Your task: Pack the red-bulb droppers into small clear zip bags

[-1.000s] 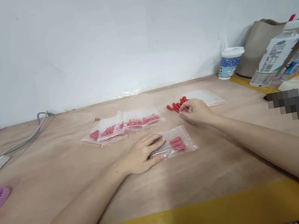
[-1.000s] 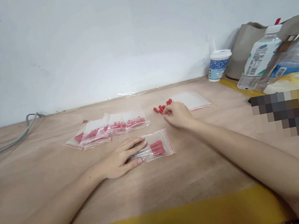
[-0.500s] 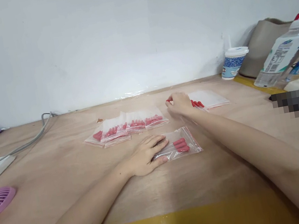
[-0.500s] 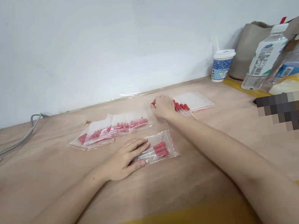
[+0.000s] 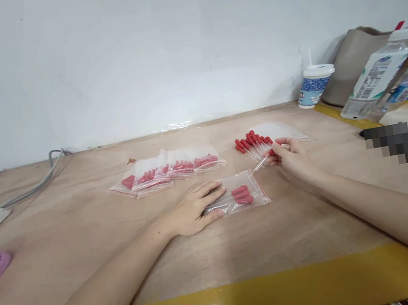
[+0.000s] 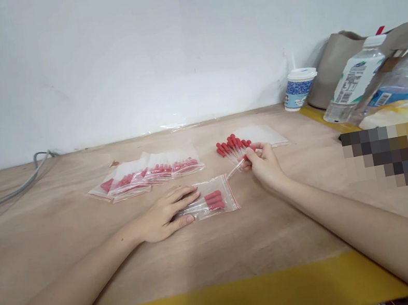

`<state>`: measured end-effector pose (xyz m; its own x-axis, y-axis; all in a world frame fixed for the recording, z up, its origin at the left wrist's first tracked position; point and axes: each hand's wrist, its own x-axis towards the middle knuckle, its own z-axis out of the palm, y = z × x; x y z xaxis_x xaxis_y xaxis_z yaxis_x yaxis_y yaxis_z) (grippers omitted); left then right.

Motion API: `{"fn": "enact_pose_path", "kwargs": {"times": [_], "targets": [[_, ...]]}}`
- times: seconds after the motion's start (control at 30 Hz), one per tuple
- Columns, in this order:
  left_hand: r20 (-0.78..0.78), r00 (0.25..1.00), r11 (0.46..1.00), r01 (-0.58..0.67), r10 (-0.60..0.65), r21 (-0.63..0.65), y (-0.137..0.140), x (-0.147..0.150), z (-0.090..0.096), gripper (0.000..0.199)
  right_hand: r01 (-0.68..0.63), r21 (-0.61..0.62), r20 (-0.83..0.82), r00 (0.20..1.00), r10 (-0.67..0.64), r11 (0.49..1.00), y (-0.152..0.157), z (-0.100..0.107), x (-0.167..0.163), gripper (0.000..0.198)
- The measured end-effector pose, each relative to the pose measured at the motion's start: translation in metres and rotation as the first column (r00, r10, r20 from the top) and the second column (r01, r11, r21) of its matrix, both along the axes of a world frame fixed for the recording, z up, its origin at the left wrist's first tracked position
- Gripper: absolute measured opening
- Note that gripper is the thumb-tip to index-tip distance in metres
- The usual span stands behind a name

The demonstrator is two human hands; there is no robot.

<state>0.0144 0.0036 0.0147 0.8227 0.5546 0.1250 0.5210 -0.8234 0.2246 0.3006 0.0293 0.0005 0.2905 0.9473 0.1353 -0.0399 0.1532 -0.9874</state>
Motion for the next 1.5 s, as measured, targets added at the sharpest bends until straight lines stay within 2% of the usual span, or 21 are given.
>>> {"fn": "enact_pose_path", "kwargs": {"times": [0.17, 0.33, 0.53, 0.63, 0.7, 0.77, 0.87, 0.97, 1.1, 1.23, 1.33, 1.5], "targets": [[-0.006, 1.0, 1.0, -0.001, 0.001, 0.001, 0.001, 0.0, 0.0, 0.054, -0.124, -0.063, -0.081, 0.99, 0.119, 0.99, -0.007, -0.005, -0.012, 0.04], [0.005, 1.0, 1.0, 0.01, -0.01, 0.001, 0.0, 0.0, 0.0, 0.054, -0.157, -0.011, -0.077, 0.985, 0.156, 0.988, -0.015, -0.009, -0.011, 0.046], [-0.006, 1.0, 1.0, 0.0, 0.0, 0.011, 0.0, -0.001, 0.001, 0.054, -0.141, -0.055, -0.138, 0.981, 0.133, 0.988, -0.014, -0.008, -0.007, 0.041], [0.004, 1.0, 1.0, 0.008, -0.008, 0.011, 0.0, -0.001, 0.0, 0.056, -0.236, -0.124, -0.135, 0.966, 0.219, 0.964, -0.016, -0.005, -0.004, 0.034], [0.002, 1.0, 1.0, 0.004, -0.004, 0.006, 0.0, -0.001, 0.0, 0.057, -0.297, -0.15, -0.051, 0.955, 0.293, 0.943, -0.018, -0.004, -0.002, 0.032], [-0.005, 1.0, 1.0, -0.006, 0.006, -0.002, 0.0, -0.001, 0.0, 0.058, -0.34, -0.141, 0.111, 0.928, 0.356, 0.93, -0.02, -0.004, 0.0, 0.031], [-0.014, 1.0, 1.0, -0.015, 0.015, -0.005, -0.001, -0.001, 0.001, 0.058, -0.398, -0.098, 0.373, 0.835, 0.404, 0.912, -0.02, -0.005, 0.001, 0.031], [-0.018, 1.0, 1.0, -0.014, 0.014, -0.002, -0.001, 0.0, 0.002, 0.058, -0.439, -0.051, 0.511, 0.76, 0.401, 0.897, -0.018, -0.006, -0.001, 0.028], [-0.018, 1.0, 1.0, -0.025, 0.025, 0.001, -0.001, 0.0, 0.001, 0.061, -0.466, -0.026, 0.499, 0.761, 0.416, 0.884, -0.015, -0.01, -0.012, 0.025], [-0.03, 0.999, 0.999, -0.04, 0.041, 0.002, -0.001, 0.0, -0.001, 0.062, -0.383, -0.077, 0.422, 0.824, 0.378, 0.921, -0.011, -0.015, -0.022, 0.027], [-0.036, 0.998, 0.999, -0.042, 0.042, 0.008, 0.0, 0.0, -0.001, 0.063, -0.363, -0.065, 0.407, 0.841, 0.356, 0.93, -0.011, -0.015, -0.026, 0.027], [-0.035, 0.999, 1.0, -0.025, 0.026, 0.018, 0.0, 0.0, -0.001, 0.059, -0.471, 0.079, 0.573, 0.743, 0.347, 0.879, -0.014, -0.012, -0.029, 0.026]]}}
